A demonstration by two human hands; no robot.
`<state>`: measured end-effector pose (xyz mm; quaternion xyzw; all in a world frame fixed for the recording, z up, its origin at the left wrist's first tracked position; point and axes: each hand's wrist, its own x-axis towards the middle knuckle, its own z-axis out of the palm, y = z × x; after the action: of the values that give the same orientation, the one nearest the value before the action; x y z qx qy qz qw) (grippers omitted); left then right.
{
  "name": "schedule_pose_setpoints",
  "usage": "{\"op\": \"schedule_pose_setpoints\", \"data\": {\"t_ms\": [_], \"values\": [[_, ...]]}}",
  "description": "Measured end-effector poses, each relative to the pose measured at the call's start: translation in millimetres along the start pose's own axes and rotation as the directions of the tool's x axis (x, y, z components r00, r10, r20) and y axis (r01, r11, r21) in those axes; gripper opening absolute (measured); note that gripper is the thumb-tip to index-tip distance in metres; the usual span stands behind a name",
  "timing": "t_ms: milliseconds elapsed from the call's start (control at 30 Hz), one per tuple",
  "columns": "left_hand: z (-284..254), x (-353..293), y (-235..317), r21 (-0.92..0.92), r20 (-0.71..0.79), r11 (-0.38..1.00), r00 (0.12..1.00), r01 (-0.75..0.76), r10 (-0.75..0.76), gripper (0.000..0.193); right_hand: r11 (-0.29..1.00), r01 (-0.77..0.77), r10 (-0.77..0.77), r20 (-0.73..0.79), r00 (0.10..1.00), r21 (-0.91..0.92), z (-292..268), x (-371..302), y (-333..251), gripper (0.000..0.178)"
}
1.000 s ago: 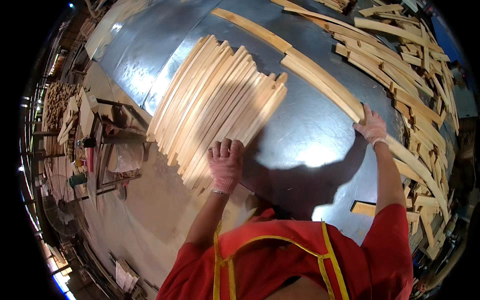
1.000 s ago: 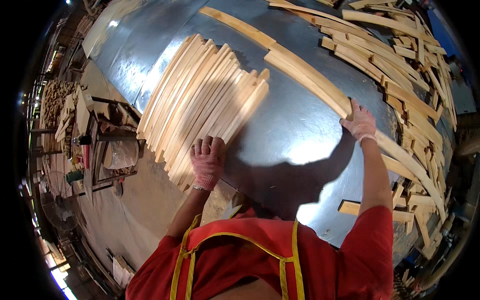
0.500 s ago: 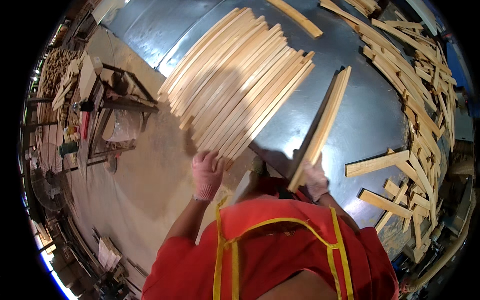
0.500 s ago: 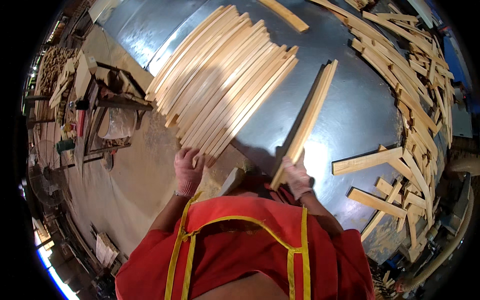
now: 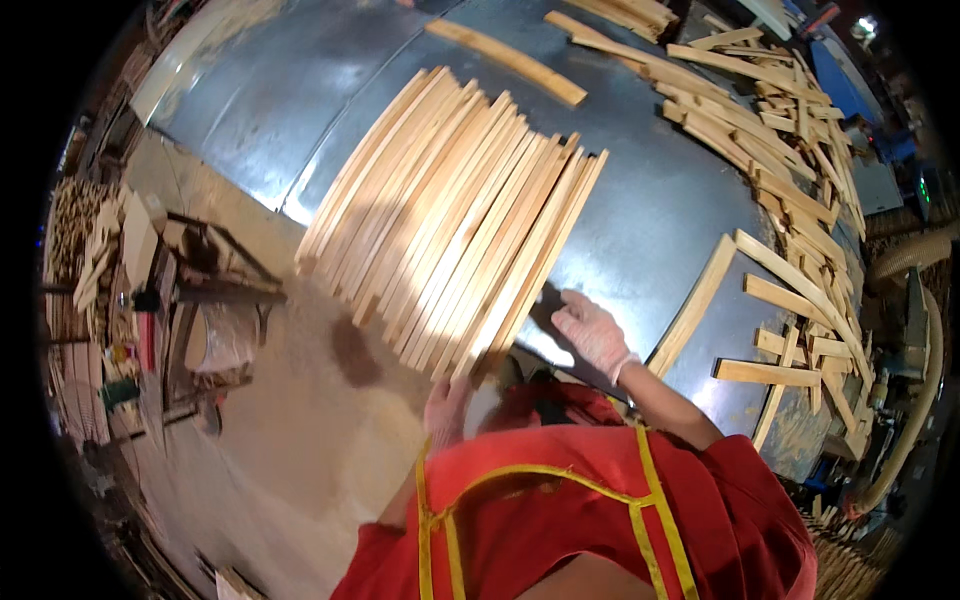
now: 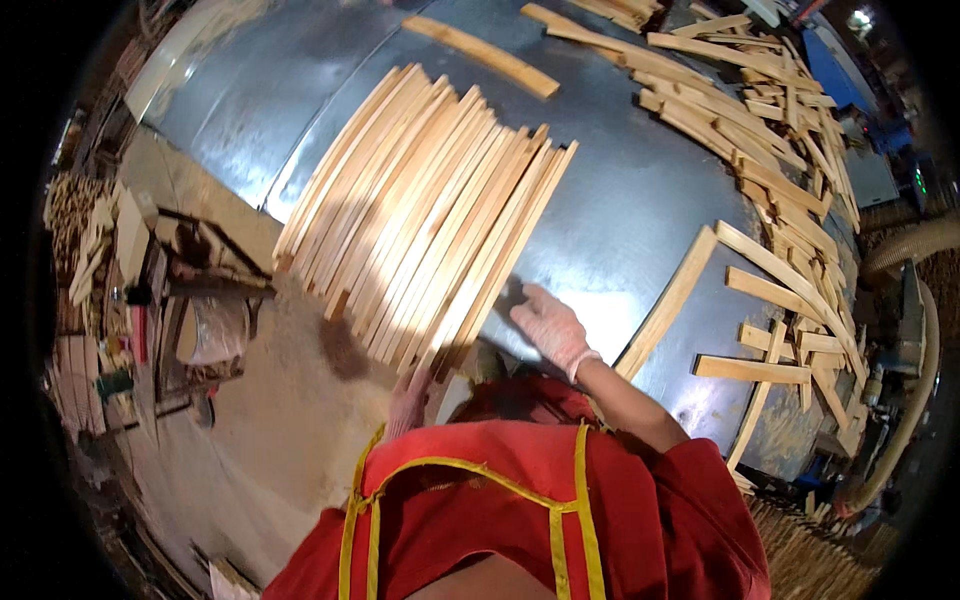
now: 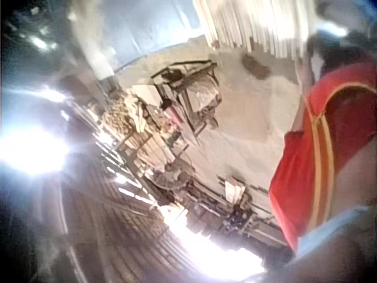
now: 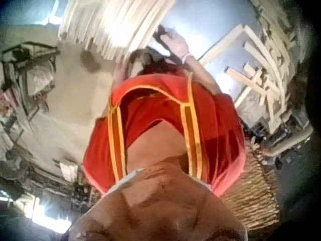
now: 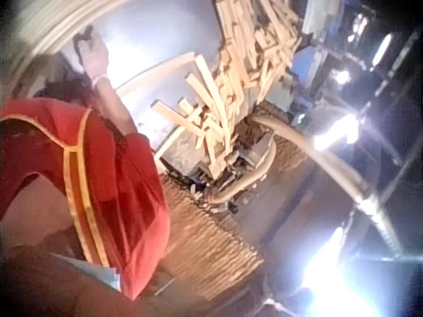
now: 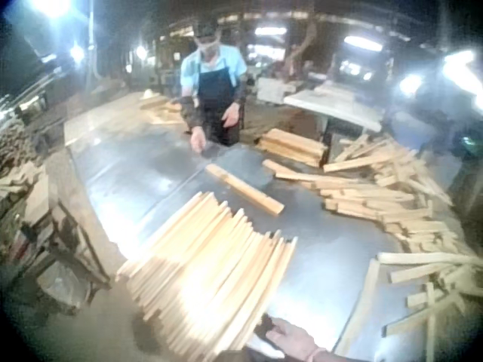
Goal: The person repeatedly picks up thin wooden planks from a large pile on a metal table and stacks them into a neat pile. Another person is visible in the background also handling wood. The camera wearer continues this repetitive stacking process throughout the clip.
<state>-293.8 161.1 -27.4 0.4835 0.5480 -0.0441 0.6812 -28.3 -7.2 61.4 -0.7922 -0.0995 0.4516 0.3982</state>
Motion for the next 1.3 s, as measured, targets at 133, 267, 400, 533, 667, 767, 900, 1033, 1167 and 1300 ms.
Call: {"op": "schedule_pose_setpoints", "data": {"t_ms": [133,267,400,533,667,767,900,1033,1167,1300], "values": [[6.0,-53.4,50.0,-0.032,0.166,0.990,0.976,-0.137,0.140,0.058,0.856,-0.001,-0.091,0.153,0.984,0.517,34.1,13.5,9.2,0.093],[14.6,-41.4,77.0,0.533,0.514,0.546,0.760,-0.647,0.398,0.064,0.503,-0.075,-0.158,0.177,0.971,0.861,41.2,30.6,-21.8,0.062],[87.1,-39.6,132.0,0.697,0.488,0.099,0.572,-0.710,0.659,0.051,0.499,0.320,-0.270,-0.207,0.940,0.806,-34.6,19.2,-25.6,0.047],[137.3,3.6,135.1,0.706,0.635,-0.269,0.417,-0.655,0.651,0.069,0.429,0.775,-0.428,-0.651,0.627,0.465,-230.3,26.3,-84.3,0.037],[150.8,36.7,131.7,0.684,0.708,-0.437,0.386,-0.584,0.591,0.069,0.649,0.710,-0.245,-0.808,0.536,0.274,-316.6,48.1,5.4,0.049],[141.8,38.5,149.6,0.706,0.633,-0.402,0.264,-0.583,0.728,0.058,0.920,-0.075,-0.214,-0.651,0.728,-0.386,-241.5,51.8,157.5,0.100],[115.1,49.2,154.0,0.746,0.555,-0.295,0.311,-0.597,0.772,0.054,0.803,-0.349,-0.094,-0.681,0.727,-0.483,-124.7,28.1,127.5,0.102],[89.6,70.7,166.5,0.720,0.579,-0.299,0.304,-0.626,0.757,0.054,0.995,-0.012,-0.064,-0.699,0.712,-0.104,-105.2,80.4,135.5,0.092],[-11.7,143.7,213.2,0.806,0.351,-0.114,0.314,-0.581,0.882,0.064,0.977,0.203,-0.138,-0.547,0.826,0.060,-23.5,124.3,83.5,0.085],[-142.6,209.2,265.7,0.971,-0.004,0.096,0.384,-0.220,0.923,0.072,0.932,0.193,-0.101,-0.292,0.951,0.306,37.6,96.0,-20.6,0.099]]}}
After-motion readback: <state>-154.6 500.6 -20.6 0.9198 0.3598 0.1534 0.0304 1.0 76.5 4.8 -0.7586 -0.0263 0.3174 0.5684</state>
